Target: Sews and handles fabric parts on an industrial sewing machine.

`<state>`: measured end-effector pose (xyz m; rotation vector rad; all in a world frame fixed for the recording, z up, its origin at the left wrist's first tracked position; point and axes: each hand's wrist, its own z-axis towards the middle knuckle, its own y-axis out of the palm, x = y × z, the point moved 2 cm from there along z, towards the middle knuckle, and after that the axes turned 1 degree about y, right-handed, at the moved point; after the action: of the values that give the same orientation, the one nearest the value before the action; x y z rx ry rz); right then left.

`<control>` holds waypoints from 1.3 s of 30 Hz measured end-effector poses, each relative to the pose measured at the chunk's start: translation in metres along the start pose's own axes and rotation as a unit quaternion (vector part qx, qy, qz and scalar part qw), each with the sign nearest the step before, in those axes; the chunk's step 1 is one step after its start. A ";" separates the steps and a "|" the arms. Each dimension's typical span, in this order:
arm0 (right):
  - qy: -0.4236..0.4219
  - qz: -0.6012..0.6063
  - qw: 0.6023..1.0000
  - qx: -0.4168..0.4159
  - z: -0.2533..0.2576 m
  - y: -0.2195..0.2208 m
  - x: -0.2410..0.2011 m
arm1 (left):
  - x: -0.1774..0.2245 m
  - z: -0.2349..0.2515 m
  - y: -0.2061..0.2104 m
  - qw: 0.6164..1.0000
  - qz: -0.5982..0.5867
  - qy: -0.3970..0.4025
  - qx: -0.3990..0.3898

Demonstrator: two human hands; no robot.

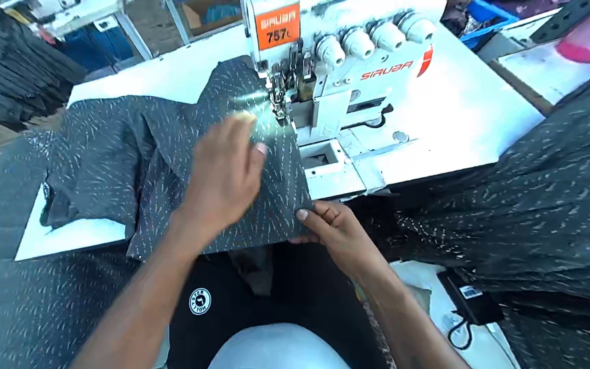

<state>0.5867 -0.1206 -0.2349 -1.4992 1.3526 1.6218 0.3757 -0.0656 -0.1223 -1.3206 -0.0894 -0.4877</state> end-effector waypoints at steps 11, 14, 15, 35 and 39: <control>-0.038 0.005 0.999 0.024 0.043 0.015 -0.038 | -0.049 0.067 0.029 0.996 0.024 0.011 -0.086; -0.032 0.003 0.999 0.029 0.064 0.020 -0.052 | -0.063 0.087 0.028 0.994 0.029 0.005 -0.102; -0.024 -0.011 0.999 0.037 0.071 0.021 -0.055 | -0.068 0.094 0.029 0.994 0.033 0.004 -0.102; 0.054 -0.182 0.975 0.111 0.116 0.000 -0.072 | -0.069 0.068 0.026 0.950 -0.155 0.270 0.037; -0.033 -0.232 0.960 0.152 0.087 0.005 -0.057 | -0.061 0.057 0.021 0.975 -0.058 0.212 0.020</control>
<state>0.5612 -0.0296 -0.1903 -1.4256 1.0524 1.1041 0.3414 0.0088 -0.1464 -1.1506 0.1779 -0.8533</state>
